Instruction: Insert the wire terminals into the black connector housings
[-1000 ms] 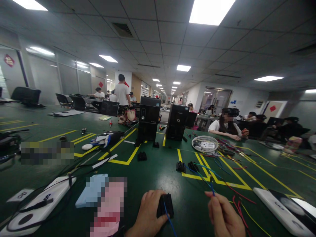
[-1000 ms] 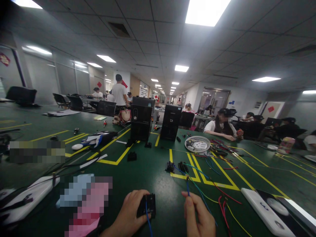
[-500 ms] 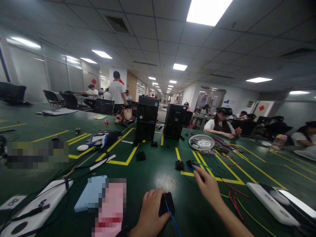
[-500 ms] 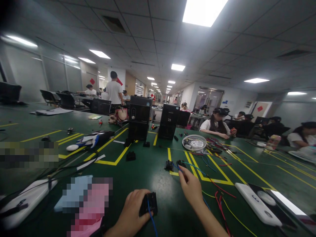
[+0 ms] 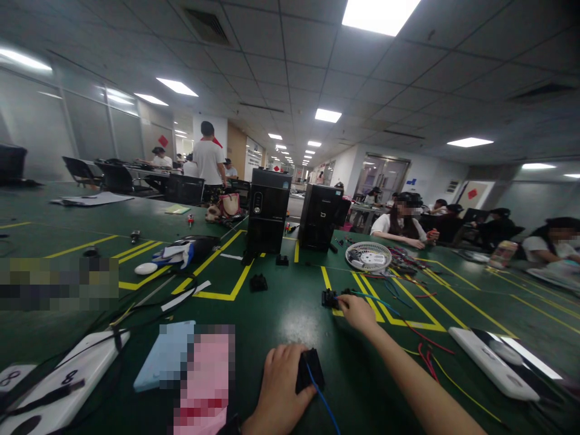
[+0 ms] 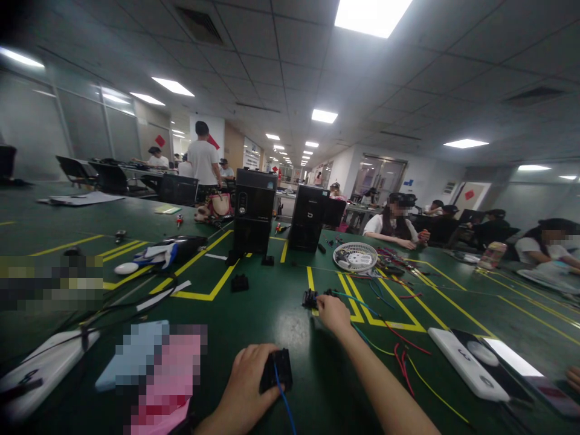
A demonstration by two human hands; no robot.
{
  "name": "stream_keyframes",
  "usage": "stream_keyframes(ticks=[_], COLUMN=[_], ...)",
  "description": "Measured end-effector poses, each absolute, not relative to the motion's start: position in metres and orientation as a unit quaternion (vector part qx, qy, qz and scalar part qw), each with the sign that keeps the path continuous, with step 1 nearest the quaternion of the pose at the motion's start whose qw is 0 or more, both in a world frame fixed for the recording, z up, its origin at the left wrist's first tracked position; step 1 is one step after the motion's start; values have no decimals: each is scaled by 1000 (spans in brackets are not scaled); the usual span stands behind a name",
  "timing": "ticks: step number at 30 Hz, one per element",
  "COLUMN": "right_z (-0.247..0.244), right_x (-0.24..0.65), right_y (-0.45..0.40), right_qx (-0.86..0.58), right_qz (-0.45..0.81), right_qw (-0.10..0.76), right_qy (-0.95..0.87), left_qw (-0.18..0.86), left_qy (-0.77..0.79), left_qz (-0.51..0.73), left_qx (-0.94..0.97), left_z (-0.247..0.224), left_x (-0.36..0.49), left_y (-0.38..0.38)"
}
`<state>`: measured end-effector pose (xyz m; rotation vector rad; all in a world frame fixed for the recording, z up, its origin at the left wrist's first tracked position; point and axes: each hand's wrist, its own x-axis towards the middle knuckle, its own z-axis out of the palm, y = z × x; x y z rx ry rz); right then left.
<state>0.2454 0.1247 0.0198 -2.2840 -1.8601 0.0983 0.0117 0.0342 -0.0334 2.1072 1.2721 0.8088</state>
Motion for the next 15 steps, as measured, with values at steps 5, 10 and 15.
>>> stream_keyframes(ticks=[5, 10, 15], right_z=[21, 25, 28], right_x=[244, 245, 244], right_y=[126, 127, 132], right_qx=[-779, -778, -776], right_qz=[30, 35, 41], right_qw=[66, 42, 20], right_qy=[-623, -626, -629], left_qw=[275, 275, 276], left_qy=[461, 460, 464], left_qz=[322, 325, 318], left_qx=[780, 779, 779], left_z=[-38, -39, -38], left_x=[11, 11, 11], left_y=[36, 36, 36])
